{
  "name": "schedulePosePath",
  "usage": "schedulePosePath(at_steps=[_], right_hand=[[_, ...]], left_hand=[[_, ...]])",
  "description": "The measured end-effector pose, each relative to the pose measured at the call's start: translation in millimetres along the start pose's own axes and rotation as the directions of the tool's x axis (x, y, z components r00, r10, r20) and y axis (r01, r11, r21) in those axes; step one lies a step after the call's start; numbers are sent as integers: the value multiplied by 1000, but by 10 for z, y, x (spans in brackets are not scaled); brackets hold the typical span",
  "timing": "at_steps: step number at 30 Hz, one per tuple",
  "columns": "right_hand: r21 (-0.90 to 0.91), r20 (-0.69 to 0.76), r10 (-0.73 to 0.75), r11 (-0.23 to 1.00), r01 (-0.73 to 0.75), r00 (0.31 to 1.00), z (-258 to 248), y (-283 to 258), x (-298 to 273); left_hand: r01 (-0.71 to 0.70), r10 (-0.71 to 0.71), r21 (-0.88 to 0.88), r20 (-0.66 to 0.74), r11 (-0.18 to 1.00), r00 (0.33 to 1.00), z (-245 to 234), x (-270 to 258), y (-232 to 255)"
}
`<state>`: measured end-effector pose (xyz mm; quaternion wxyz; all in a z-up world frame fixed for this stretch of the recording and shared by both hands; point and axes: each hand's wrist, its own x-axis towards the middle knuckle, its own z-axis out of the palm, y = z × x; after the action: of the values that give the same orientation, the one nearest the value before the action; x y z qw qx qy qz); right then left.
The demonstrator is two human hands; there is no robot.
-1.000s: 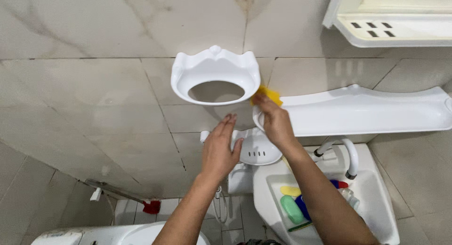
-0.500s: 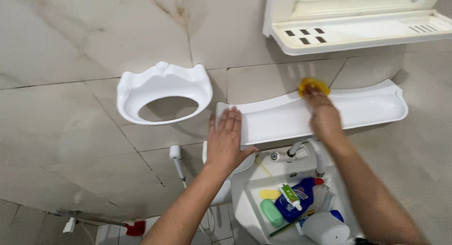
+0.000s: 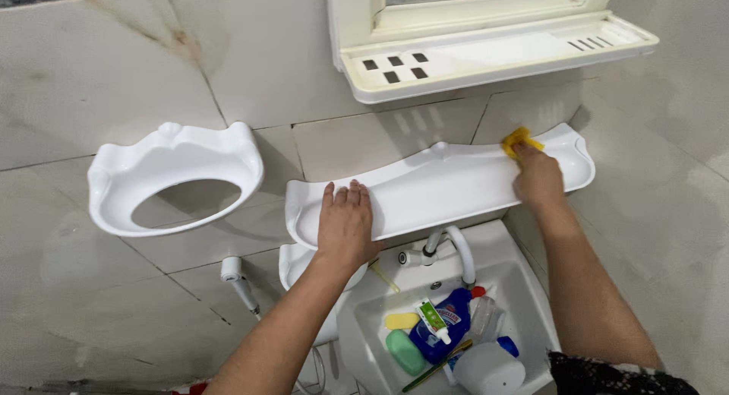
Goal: The person wipes several white plastic bathroom accessories mounted on the wall, including a long shelf, a round holder, and a small soap dish, using a yellow sponge. They then rinse a white plastic cup under the faucet and place it into the round holder. Finally, they wipe a blue cleaning bottle and a white deodorant stick before placing them on the shelf.
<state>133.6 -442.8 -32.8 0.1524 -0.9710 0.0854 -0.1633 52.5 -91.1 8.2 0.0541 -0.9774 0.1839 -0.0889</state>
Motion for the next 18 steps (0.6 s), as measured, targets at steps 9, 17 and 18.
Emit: schedulePosePath(at_steps=[9, 17, 18], right_hand=[[-114, 86, -344, 929, 353, 935, 99, 548, 216], [-860, 157, -411, 390, 329, 898, -280, 1417, 637], [-844, 135, -430, 423, 331, 892, -280, 1448, 653]], left_hand=[[7, -8, -37, -36, 999, 999, -7, 71, 11], [22, -21, -20, 40, 1000, 999, -39, 106, 20], [30, -29, -17, 77, 999, 997, -29, 114, 25]])
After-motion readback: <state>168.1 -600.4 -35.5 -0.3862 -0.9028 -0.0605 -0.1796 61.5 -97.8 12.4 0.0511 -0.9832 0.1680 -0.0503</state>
